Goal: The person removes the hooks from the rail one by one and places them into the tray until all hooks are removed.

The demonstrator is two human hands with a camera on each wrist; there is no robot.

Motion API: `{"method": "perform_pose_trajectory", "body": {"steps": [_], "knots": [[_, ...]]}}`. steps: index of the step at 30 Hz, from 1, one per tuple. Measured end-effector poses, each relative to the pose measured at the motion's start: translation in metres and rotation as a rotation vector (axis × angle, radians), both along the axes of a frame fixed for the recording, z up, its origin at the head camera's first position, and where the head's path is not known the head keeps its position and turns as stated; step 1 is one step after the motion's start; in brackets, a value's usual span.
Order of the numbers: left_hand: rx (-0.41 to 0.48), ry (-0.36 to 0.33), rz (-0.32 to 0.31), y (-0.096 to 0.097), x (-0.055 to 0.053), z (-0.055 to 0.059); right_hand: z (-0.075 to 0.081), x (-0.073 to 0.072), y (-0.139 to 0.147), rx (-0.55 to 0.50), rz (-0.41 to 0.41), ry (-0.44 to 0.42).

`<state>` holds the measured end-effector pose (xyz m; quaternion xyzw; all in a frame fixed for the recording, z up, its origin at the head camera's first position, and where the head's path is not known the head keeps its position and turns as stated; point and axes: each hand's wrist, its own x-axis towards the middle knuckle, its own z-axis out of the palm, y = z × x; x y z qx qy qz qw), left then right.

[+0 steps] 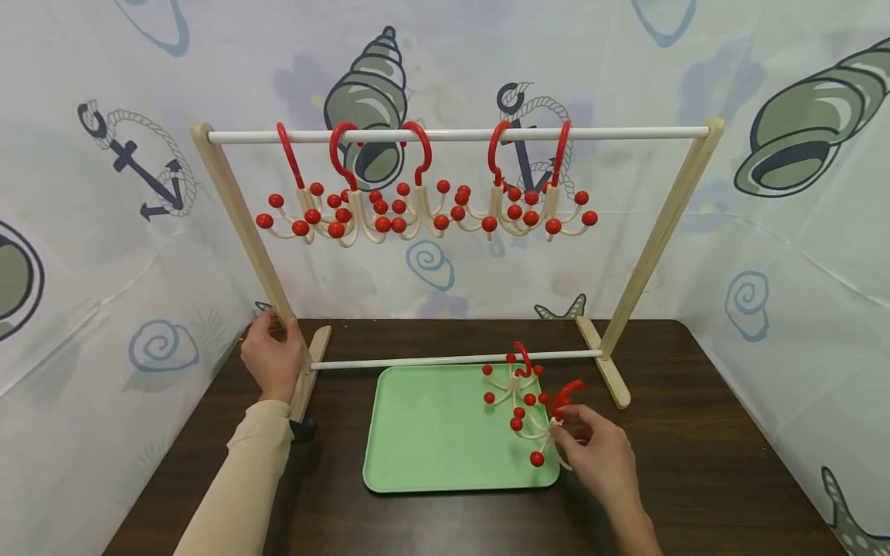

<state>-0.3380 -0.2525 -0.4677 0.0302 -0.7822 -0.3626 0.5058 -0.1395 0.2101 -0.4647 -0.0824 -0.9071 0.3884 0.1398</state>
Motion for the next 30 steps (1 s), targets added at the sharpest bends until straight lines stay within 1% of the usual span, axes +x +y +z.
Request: {"method": "perform_pose_trajectory", "body": {"steps": [5,11,18,24,30], "knots": [[0.008,-0.006,0.0,-0.001,-0.001,-0.002,-0.009,-0.002,-0.014,0.015,-0.075,-0.02],[0.015,0.0,-0.003,-0.001,-0.002,-0.001,-0.014,-0.006,-0.03,0.072,-0.124,0.017],[0.019,-0.003,-0.002,-0.003,-0.004,-0.003,-0.021,-0.012,-0.046,0.094,-0.123,0.031],[0.015,0.0,-0.002,-0.002,-0.005,-0.004,-0.027,-0.016,-0.051,0.114,-0.133,0.029],[0.016,-0.005,-0.002,-0.004,-0.003,-0.003,-0.03,-0.016,-0.056,0.12,-0.118,0.045]]}}
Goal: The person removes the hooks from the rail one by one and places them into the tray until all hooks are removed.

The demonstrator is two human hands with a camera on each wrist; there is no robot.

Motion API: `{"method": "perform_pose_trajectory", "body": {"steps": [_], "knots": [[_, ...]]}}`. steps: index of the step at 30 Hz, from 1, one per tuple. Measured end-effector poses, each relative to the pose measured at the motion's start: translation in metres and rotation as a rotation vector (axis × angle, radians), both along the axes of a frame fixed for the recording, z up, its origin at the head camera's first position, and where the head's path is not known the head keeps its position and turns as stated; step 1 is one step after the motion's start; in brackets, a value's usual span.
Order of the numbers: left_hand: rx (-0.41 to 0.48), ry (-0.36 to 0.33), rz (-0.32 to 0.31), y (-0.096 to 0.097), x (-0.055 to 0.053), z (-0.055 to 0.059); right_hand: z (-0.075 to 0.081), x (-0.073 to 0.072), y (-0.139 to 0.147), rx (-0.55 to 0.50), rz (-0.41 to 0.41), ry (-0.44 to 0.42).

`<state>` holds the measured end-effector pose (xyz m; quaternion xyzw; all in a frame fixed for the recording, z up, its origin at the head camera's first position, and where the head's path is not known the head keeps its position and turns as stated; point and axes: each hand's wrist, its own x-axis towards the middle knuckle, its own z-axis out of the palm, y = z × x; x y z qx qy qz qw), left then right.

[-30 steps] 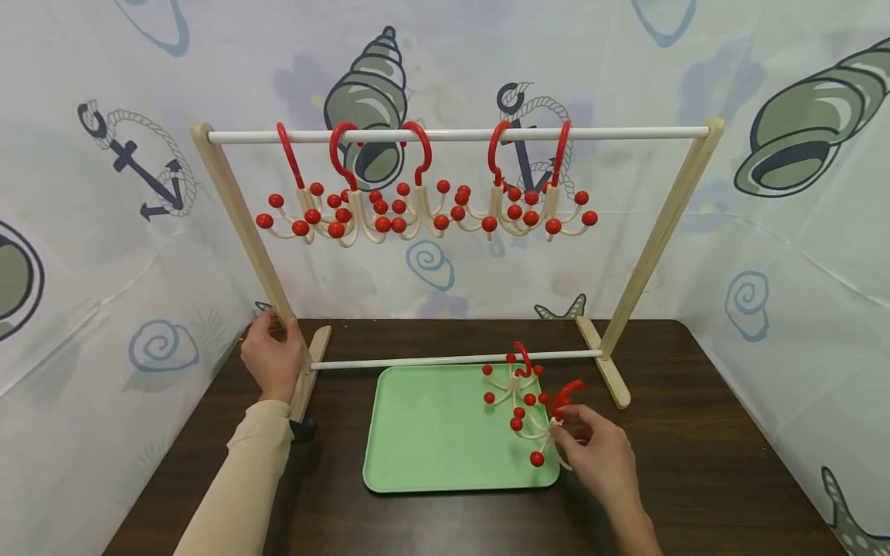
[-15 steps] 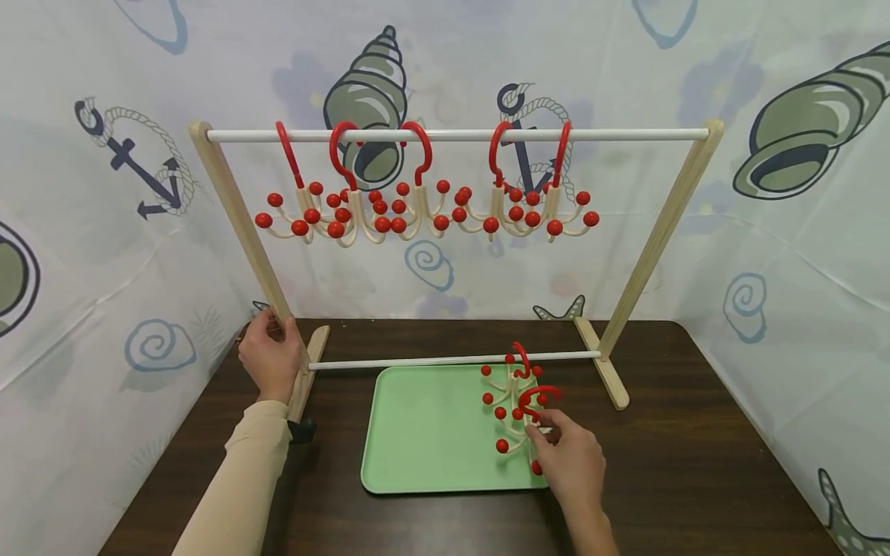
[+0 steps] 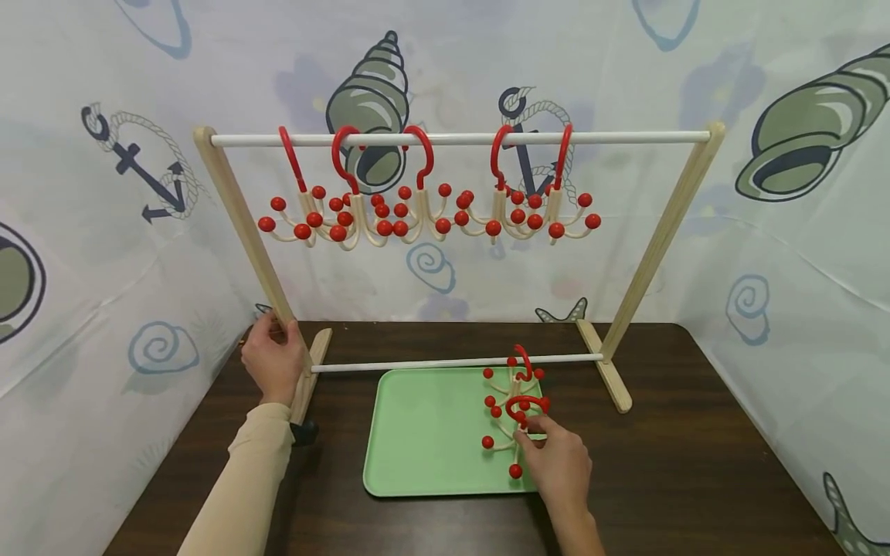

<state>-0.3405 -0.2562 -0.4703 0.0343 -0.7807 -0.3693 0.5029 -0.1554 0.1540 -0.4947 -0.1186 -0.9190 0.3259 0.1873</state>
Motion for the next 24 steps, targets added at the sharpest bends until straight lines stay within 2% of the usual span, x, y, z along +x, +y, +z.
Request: {"method": "perform_pose_trajectory", "body": {"steps": [9,16,21,24], "knots": [[0.01,0.012,0.001,0.004,0.003,0.002,-0.004,0.002,0.003,-0.034,0.003,-0.01],[0.01,-0.004,0.001,0.003,0.003,-0.001,-0.002,0.004,0.003,-0.041,0.016,-0.035],[0.008,0.006,-0.002,0.003,0.003,0.0,0.004,0.008,0.005,-0.059,0.039,-0.057],[0.005,0.016,-0.003,0.003,0.001,0.001,0.015,0.013,0.008,-0.069,0.047,-0.055]]}}
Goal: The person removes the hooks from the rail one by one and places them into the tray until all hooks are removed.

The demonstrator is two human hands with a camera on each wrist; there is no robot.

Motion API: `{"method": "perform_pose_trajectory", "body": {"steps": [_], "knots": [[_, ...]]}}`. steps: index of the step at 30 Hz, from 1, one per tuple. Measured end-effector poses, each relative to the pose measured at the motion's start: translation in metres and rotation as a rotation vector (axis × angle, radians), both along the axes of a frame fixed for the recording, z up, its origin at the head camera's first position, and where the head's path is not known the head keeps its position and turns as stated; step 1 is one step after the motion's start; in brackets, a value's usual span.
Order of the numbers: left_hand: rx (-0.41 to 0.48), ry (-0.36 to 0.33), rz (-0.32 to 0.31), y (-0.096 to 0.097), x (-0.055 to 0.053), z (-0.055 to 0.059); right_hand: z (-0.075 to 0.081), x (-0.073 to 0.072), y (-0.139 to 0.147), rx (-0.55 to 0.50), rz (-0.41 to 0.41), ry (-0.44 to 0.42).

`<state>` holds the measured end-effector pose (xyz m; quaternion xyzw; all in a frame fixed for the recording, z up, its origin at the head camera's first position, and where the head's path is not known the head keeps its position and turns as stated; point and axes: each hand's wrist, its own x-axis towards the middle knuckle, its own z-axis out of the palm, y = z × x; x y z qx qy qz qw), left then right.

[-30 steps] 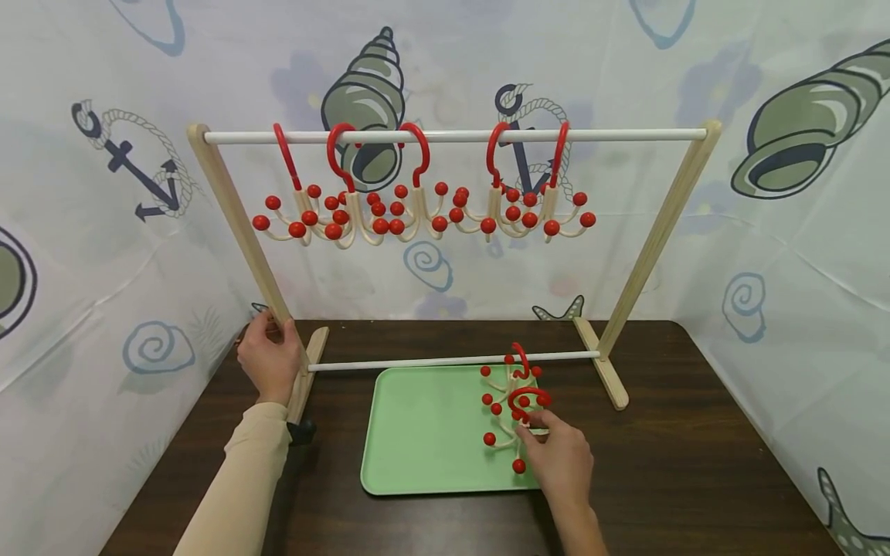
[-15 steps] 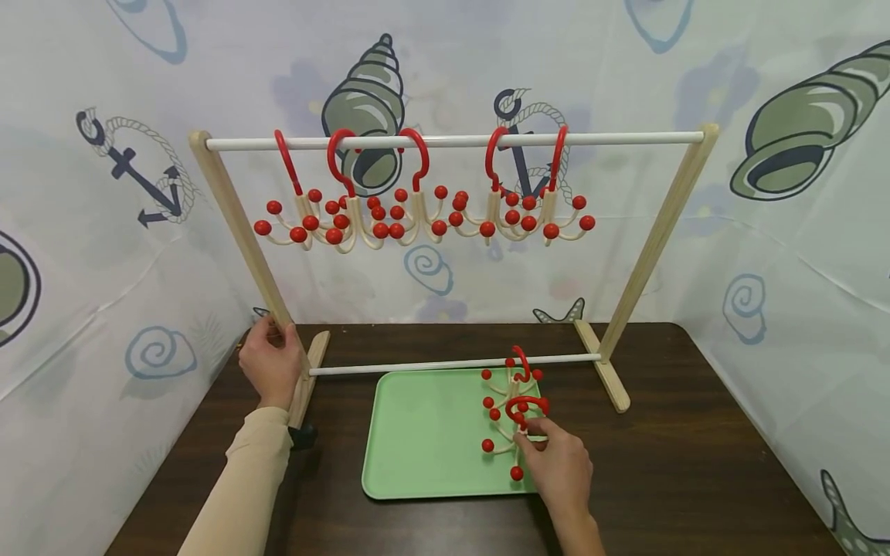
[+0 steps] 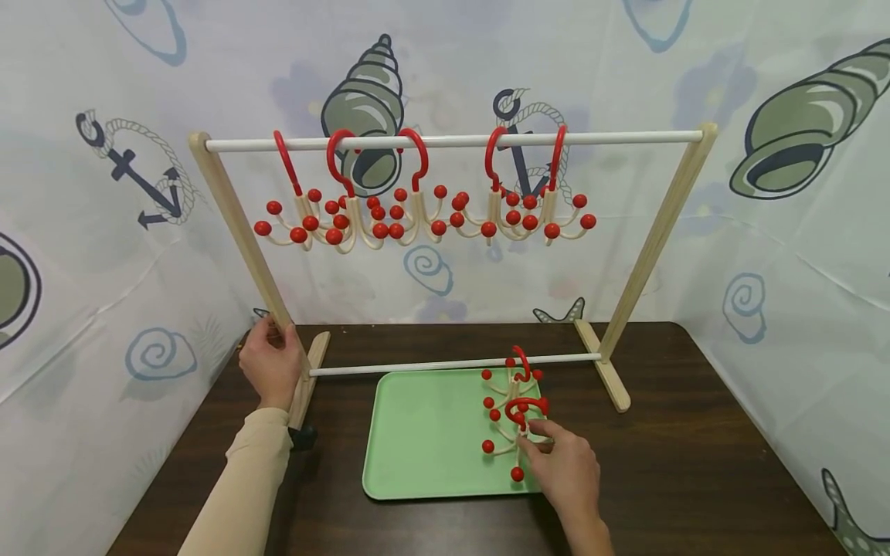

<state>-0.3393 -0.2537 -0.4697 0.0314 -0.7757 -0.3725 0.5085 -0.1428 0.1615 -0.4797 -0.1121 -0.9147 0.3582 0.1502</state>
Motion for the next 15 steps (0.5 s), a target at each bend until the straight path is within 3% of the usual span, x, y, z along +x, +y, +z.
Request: {"method": "perform_pose_trajectory", "body": {"steps": [6,15], "knots": [[-0.001,0.004,0.0,0.0,-0.003,-0.001,0.041,0.012,0.012,-0.048,0.009,0.059],[0.001,-0.013,0.004,0.0,-0.001,-0.001,0.124,0.008,0.036,-0.095,0.066,0.4]]}}
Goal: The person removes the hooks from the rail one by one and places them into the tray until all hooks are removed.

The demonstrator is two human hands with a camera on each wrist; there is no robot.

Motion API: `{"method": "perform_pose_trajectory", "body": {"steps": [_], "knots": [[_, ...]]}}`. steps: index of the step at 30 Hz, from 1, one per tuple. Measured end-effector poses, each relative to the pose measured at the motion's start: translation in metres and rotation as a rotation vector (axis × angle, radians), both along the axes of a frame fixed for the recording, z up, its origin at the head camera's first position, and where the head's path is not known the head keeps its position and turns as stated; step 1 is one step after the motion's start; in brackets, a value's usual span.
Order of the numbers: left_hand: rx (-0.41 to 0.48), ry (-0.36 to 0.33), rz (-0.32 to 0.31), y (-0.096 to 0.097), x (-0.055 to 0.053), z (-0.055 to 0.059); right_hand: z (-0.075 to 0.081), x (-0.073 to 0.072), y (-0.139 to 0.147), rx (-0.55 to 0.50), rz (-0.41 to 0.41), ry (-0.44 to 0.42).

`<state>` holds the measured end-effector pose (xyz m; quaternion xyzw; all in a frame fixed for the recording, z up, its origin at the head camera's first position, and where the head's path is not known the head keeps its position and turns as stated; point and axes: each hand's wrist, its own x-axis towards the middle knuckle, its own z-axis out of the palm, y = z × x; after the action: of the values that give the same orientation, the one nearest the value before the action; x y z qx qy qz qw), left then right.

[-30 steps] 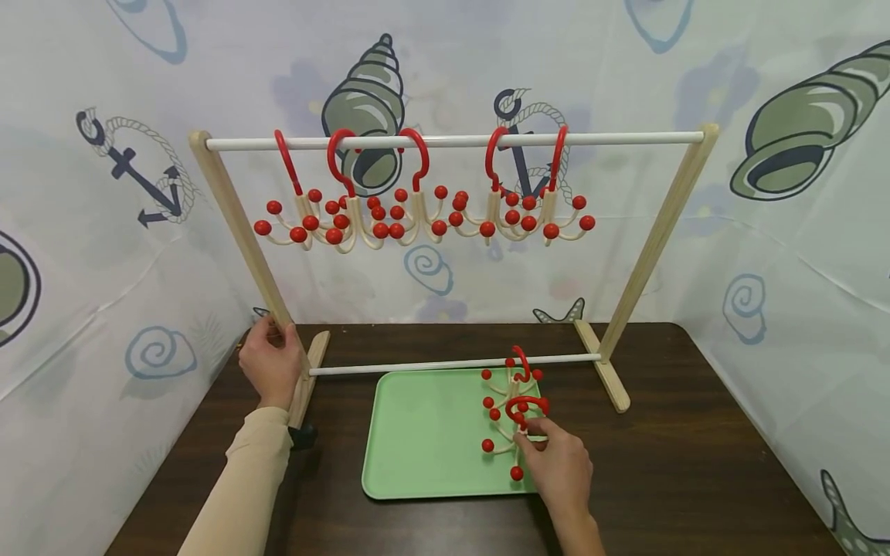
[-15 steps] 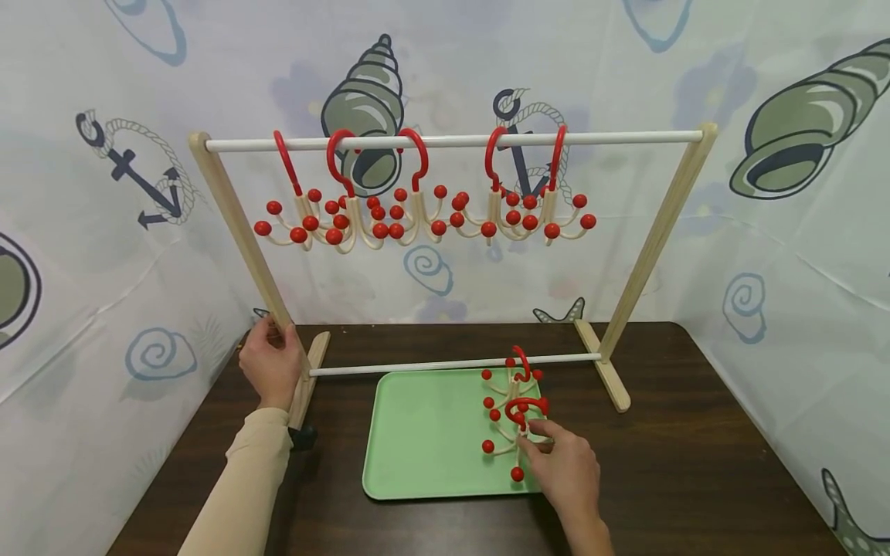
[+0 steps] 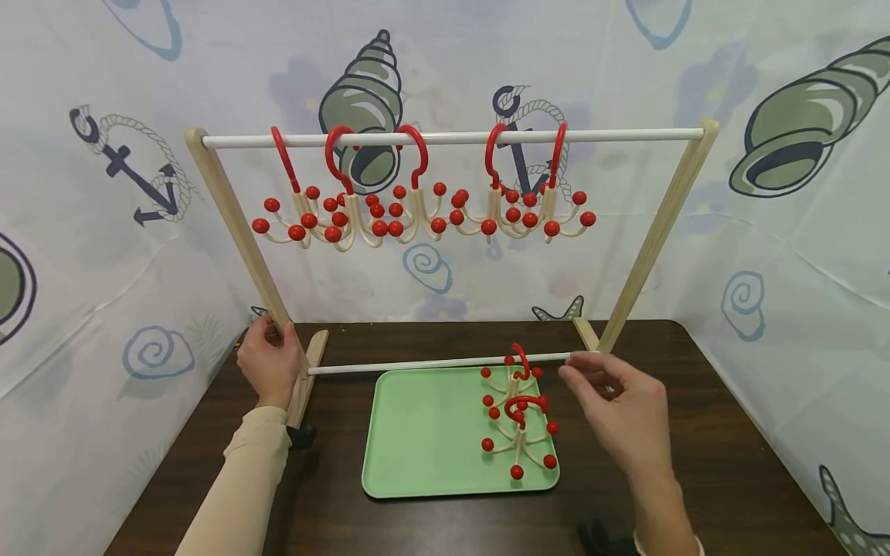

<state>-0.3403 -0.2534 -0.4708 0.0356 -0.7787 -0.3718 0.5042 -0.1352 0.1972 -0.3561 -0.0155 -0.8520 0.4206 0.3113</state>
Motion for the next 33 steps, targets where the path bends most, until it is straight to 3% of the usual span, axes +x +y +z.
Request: {"method": "perform_pose_trajectory", "body": {"steps": [3,6,12,16,23,27,33], "knots": [[0.0,-0.009,0.003,0.0,0.0,0.0,0.032,-0.008,0.006,0.013,0.025,0.111],[-0.001,-0.009,0.001,0.0,0.0,0.002,0.064,-0.02,0.01,0.082,0.02,0.164],[0.007,0.001,-0.008,0.001,0.0,0.002,0.109,-0.061,0.015,0.231,0.022,0.194],[0.009,0.003,-0.007,0.0,0.0,0.001,0.13,-0.092,0.017,0.333,0.026,0.149],[0.003,-0.008,-0.003,-0.002,0.002,0.0,0.152,-0.134,0.013,0.417,0.096,-0.061],[0.002,-0.008,-0.003,-0.003,0.002,0.0,0.157,-0.146,0.01,0.423,0.114,-0.163],[0.006,0.009,-0.01,-0.002,-0.001,-0.001,0.155,-0.157,0.011,0.417,0.114,-0.216]]}}
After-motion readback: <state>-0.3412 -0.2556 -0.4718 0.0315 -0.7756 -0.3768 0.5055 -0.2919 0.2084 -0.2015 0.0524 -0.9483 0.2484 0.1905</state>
